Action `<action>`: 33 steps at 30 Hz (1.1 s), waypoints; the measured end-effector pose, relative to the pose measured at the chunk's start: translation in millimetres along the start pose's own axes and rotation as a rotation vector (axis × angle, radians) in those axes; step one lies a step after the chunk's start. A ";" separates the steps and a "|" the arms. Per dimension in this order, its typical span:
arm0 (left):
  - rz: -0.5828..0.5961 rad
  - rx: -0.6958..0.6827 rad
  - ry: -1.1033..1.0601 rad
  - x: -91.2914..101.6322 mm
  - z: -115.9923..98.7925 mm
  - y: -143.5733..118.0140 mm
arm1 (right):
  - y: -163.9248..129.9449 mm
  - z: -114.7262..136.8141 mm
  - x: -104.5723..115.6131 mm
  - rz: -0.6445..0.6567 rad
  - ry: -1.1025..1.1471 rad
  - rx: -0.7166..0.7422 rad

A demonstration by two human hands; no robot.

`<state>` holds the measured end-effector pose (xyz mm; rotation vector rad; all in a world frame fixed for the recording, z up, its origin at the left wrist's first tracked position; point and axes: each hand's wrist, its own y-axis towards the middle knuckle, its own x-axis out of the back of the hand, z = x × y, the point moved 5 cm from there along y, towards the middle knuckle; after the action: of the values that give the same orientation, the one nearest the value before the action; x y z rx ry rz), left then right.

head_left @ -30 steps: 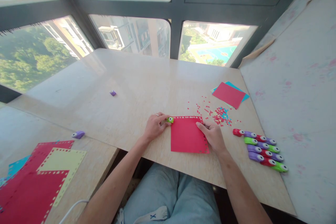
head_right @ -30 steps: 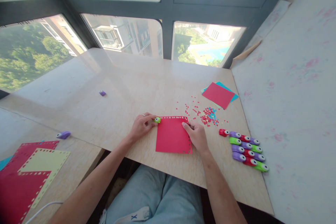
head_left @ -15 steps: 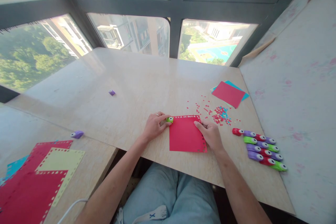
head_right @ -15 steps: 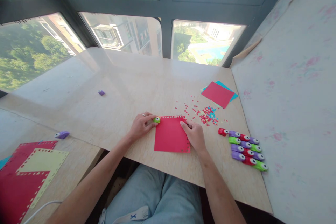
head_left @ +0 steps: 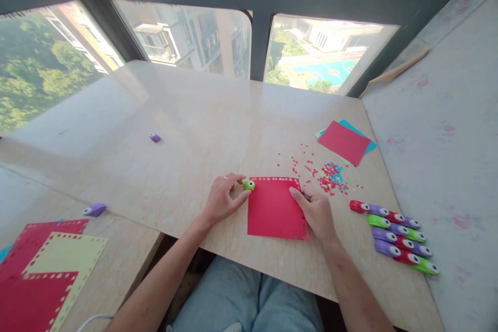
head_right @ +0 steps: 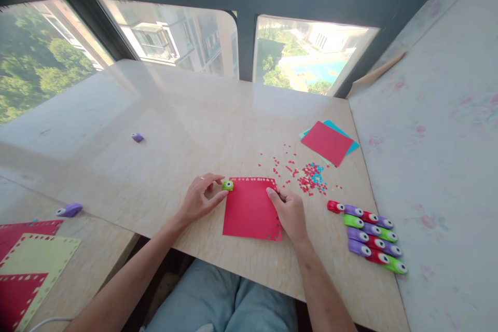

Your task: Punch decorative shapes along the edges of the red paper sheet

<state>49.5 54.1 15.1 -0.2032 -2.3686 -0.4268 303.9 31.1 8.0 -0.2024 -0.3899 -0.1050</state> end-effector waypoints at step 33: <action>-0.052 0.137 -0.068 4.8 -0.5 -1.6 | 0.1 -2.6 0.9 0.025 -0.033 -0.072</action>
<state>45.8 52.5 18.3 -0.0937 -2.4634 -0.2844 305.6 30.5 6.0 -0.2800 -0.4163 -0.0911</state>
